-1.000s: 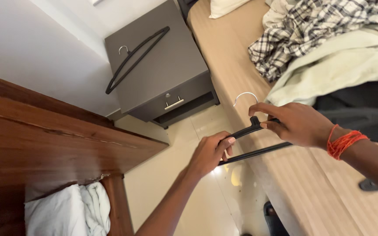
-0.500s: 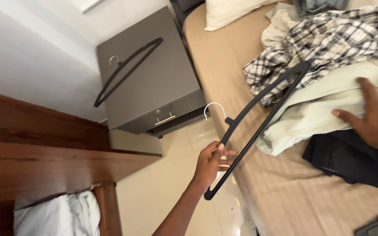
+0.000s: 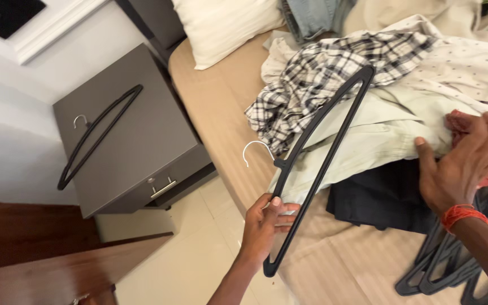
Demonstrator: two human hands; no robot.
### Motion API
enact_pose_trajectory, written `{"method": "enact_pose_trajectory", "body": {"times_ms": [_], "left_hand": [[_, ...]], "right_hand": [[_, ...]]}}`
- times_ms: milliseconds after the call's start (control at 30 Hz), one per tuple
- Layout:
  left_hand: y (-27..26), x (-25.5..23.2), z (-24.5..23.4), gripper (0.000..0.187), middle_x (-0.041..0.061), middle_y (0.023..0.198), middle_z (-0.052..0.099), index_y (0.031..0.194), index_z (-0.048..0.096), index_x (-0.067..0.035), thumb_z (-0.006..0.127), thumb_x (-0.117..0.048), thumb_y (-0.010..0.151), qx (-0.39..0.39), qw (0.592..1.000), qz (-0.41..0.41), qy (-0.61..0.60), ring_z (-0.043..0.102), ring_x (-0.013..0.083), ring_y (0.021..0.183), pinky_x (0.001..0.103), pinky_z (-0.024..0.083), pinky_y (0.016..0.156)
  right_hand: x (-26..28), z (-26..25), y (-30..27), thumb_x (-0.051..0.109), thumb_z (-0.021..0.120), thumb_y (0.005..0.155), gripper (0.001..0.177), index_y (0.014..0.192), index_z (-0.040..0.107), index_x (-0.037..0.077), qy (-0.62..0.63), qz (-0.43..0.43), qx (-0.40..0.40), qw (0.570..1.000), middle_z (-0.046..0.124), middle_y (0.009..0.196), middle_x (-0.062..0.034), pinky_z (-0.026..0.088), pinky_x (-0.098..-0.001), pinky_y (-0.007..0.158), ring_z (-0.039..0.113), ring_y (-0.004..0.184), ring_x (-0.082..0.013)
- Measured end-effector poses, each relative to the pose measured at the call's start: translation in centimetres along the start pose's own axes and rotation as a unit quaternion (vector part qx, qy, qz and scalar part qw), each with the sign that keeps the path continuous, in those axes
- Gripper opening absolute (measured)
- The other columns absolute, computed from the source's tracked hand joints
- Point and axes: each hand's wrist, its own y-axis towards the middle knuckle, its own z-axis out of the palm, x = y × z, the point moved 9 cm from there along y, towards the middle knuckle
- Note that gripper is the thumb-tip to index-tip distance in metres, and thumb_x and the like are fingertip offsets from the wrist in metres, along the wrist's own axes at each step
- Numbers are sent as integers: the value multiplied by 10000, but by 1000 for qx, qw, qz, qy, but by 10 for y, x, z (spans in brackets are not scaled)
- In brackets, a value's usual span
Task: The person wipes a black hanger with a red and white cloth, then picks up a gray shirt from a bed and places it on the hanger. They adjust the shirt on the hanger and hang it inside a wooden wardrobe. The person repeats the wiping action on another hanger.
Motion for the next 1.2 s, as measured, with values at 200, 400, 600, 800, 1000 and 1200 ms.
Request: {"method": "enact_pose_trajectory", "body": {"times_ms": [200, 400, 600, 800, 1000, 1200], "left_hand": [[5, 1, 35, 501, 150, 1088, 772, 1106, 591, -38, 508, -519, 994, 23, 1000, 10, -19, 765, 219, 889, 330, 593, 748], [-11, -1, 28, 491, 152, 1088, 773, 1132, 608, -77, 509, -531, 975, 3, 1000, 3, -13, 764, 218, 896, 334, 601, 767], [-46, -14, -3, 482, 143, 1099, 791, 1038, 580, -51, 489, -522, 993, -45, 999, 0, -1, 767, 215, 893, 348, 621, 798], [-87, -68, -33, 402, 150, 1092, 785, 1018, 588, -91, 466, -474, 1014, -88, 996, 28, -15, 751, 200, 887, 331, 613, 788], [-132, -142, -50, 346, 148, 1109, 774, 1023, 549, -88, 460, -421, 1043, -110, 986, 118, -49, 743, 188, 910, 313, 602, 784], [-196, -222, -66, 349, 130, 1089, 753, 1120, 569, -81, 448, -400, 1048, -152, 968, 184, -80, 748, 173, 929, 310, 613, 781]], "right_hand": [[-96, -12, -27, 57, 726, 897, 694, 1466, 340, -34, 43, 355, -11, 934, 522, 1274, -293, 450, -612, 943, 535, 1140, -478], [-107, -17, -42, -34, 694, 840, 594, 1365, 419, -42, 133, 320, -34, 938, 609, 1116, -245, 553, -502, 816, 645, 976, -393], [-100, -30, -28, -58, 652, 859, 531, 1355, 465, -19, 294, 278, -36, 914, 620, 1128, -168, 540, -418, 860, 637, 999, -291], [26, -53, 43, -83, 609, 878, 483, 1344, 511, 3, 434, 110, 21, 894, 630, 1140, -90, 527, -335, 904, 630, 1022, -189], [237, -76, 92, -83, 575, 880, 490, 1355, 557, 35, 501, -14, 156, 851, 650, 1156, -29, 531, -278, 918, 632, 1030, -112], [422, -96, 65, 75, 636, 885, 666, 1527, 469, 126, 500, 27, 322, 804, 722, 1065, -74, 598, -347, 716, 703, 829, -206]]}}
